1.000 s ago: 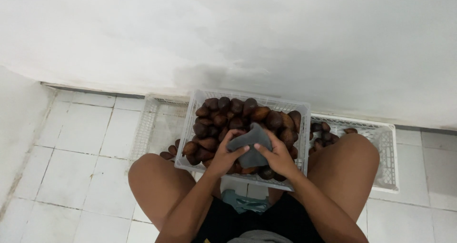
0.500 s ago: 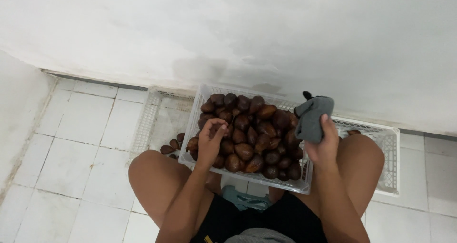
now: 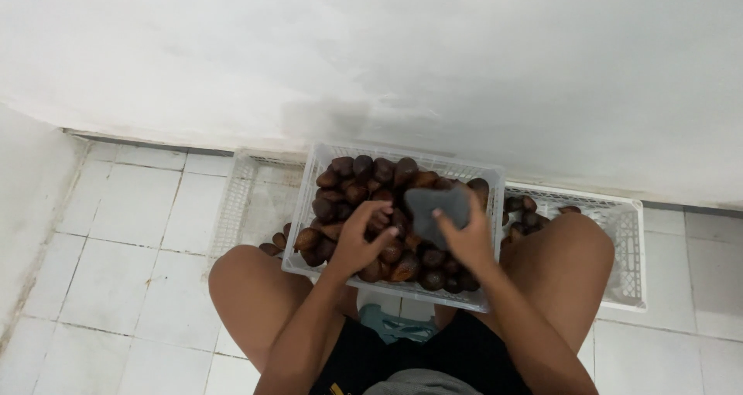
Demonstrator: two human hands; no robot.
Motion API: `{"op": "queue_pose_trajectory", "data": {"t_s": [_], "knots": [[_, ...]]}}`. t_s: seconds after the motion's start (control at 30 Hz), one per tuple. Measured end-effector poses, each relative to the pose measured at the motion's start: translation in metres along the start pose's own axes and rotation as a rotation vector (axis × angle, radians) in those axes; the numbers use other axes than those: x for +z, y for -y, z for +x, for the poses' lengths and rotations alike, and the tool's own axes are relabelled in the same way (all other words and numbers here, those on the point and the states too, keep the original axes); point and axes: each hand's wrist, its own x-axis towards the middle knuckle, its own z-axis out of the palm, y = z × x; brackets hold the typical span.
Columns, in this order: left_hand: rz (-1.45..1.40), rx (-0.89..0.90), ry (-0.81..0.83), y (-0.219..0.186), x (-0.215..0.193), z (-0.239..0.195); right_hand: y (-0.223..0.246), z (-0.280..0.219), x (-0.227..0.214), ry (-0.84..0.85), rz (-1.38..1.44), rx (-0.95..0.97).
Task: The person sits on a tiled floor and wipes brown, oval-shaped nuts with a gray cloth. They pick up each nut from a white plastic crate, rub it with the cloth, and place it into a second crate beside them.
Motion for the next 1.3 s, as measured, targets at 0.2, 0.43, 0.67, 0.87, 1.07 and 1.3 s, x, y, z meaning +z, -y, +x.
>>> {"op": "queue_pose_trajectory", "data": {"t_s": [0.2,0.43,0.67,0.87,1.07,1.3], "knots": [[-0.037,0.218,0.064,0.046,0.022,-0.010,-0.039,-0.016,0.028,0.340,0.023,-0.425],[-0.152,0.231,0.152,0.017,0.006,-0.009,-0.009,-0.010,0.003,0.578,0.139,-0.342],[-0.094,-0.064,0.005,0.006,-0.009,-0.006,0.004,-0.008,-0.001,0.531,0.230,-0.032],[0.145,-0.220,-0.312,0.001,-0.038,0.006,-0.035,0.023,-0.014,-0.023,0.165,0.273],[0.619,-0.125,-0.359,0.021,-0.057,0.002,-0.028,0.038,-0.032,-0.405,0.607,0.178],[1.088,-0.215,0.028,0.045,-0.052,-0.007,-0.012,0.032,-0.048,-0.337,0.792,0.120]]}}
